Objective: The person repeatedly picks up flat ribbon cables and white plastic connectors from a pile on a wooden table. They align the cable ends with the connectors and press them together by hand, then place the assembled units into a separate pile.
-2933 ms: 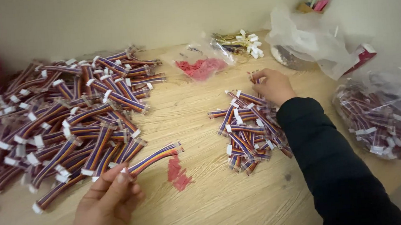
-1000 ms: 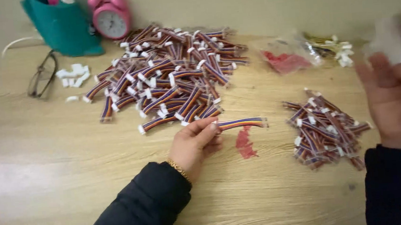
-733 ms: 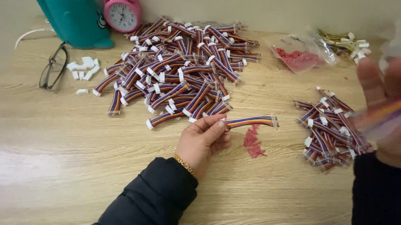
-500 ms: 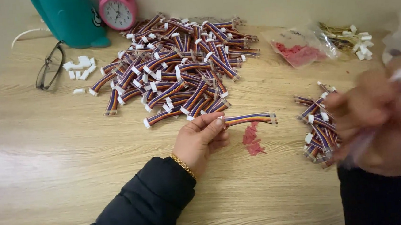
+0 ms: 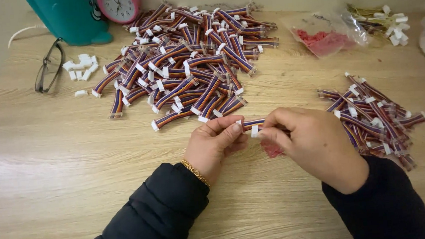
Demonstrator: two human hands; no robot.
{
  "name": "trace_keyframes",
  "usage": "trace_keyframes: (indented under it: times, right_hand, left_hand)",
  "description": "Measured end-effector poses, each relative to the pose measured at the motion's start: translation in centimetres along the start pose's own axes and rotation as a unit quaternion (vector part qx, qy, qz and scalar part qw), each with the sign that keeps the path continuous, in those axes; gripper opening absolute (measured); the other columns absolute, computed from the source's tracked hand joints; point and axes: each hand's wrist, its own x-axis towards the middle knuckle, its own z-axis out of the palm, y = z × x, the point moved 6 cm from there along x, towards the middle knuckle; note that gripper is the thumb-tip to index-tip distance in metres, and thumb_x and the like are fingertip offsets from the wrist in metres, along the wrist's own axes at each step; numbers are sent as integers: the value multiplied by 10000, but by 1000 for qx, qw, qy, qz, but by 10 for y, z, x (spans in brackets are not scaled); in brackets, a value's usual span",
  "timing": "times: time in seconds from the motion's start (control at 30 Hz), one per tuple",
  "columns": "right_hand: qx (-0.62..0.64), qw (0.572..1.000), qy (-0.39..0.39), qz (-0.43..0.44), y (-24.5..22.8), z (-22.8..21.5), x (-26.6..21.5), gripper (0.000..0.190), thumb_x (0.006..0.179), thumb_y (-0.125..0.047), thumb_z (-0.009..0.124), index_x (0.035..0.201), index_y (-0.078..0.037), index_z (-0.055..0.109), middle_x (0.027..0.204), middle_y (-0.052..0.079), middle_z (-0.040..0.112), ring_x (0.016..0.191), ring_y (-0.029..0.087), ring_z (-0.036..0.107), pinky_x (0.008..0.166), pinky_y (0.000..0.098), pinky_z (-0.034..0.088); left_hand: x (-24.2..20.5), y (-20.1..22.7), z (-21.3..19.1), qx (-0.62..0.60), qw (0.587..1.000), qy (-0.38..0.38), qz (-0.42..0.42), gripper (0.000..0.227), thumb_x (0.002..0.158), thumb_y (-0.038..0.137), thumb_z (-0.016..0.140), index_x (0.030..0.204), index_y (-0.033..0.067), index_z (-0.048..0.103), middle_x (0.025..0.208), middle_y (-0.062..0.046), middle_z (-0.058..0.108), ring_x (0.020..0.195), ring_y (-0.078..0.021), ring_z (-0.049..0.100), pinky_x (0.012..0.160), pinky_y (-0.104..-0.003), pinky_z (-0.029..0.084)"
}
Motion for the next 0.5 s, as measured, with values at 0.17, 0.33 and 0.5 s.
trace_keyframes:
  times: [0.17, 0.33, 0.5]
  right_hand:
    - [17, 993, 52, -104, -3, 3, 0, 118, 861, -220, 628, 753, -191, 666, 700, -58, 706, 688, 193, 644, 673, 356, 443]
    - [4, 993, 72, -98, -9, 2, -1, 153, 859, -266, 640, 722, -205, 664, 639, -78, 694, 665, 181, 642, 668, 351, 444]
    - [-11, 996, 59, -66, -4, 6, 1, 167, 853, -299, 631, 702, -241, 673, 657, -102, 696, 693, 168, 650, 662, 349, 441]
  left_hand:
    - [-1, 0, 1, 22, 1000, -6, 13, 244, 826, 58, 701, 1059, -14, 698, 931, -136, 717, 751, -209, 671, 774, -343, 607]
    - [0, 1, 1, 49, 998, -29, 36, 256, 823, 83, 715, 1056, -23, 698, 881, -135, 721, 712, -185, 653, 721, -310, 588]
    - [3, -2, 1, 82, 992, -77, 53, 241, 859, 99, 690, 1075, -10, 688, 848, -127, 705, 713, -178, 651, 721, -295, 583]
